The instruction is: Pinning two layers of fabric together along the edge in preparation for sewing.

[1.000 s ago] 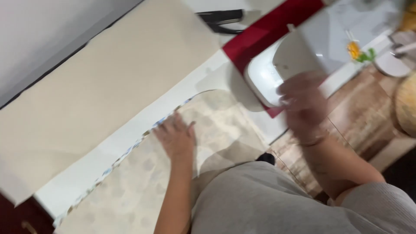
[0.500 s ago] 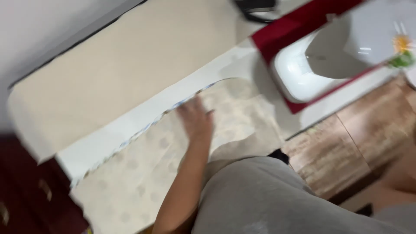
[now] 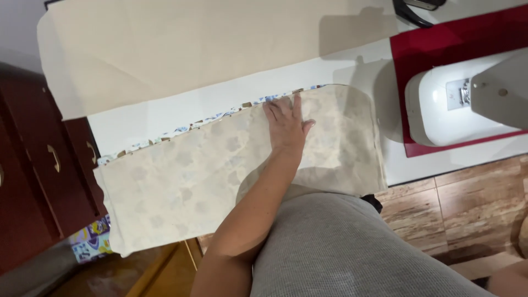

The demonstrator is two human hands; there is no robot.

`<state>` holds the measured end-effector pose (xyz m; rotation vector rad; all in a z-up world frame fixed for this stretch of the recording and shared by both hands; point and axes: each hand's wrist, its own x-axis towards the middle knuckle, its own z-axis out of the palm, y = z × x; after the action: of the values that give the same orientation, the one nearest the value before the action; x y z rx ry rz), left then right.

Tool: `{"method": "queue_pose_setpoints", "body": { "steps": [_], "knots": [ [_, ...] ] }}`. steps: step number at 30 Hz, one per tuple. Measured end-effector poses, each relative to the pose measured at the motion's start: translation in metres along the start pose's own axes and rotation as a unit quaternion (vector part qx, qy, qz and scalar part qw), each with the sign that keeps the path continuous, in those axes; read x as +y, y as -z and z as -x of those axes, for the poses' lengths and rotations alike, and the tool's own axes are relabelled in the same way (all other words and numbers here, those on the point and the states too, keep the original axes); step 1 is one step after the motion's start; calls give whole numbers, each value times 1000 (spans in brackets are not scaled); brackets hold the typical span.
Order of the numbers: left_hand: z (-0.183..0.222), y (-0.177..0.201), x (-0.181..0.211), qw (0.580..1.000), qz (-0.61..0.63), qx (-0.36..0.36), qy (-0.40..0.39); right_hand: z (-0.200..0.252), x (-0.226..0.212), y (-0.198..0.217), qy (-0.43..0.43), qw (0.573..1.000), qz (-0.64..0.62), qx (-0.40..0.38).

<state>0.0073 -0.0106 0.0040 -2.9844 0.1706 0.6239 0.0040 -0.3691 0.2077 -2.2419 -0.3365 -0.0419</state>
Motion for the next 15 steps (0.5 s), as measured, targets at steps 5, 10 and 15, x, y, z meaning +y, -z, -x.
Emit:
{"method": "queue_pose_setpoints", "body": {
  "steps": [5,10,15],
  "knots": [
    [1,12,1,1000,1,-26,6,-31,-15,-99,3,995,-78,-62],
    [5,21,1,997,-68,-24,12,-71,-11,-223,4,991,-107,-83],
    [7,28,-6,999,-22,-46,2,-94,22,-280,14,990,-101,-102]
  ]
}}
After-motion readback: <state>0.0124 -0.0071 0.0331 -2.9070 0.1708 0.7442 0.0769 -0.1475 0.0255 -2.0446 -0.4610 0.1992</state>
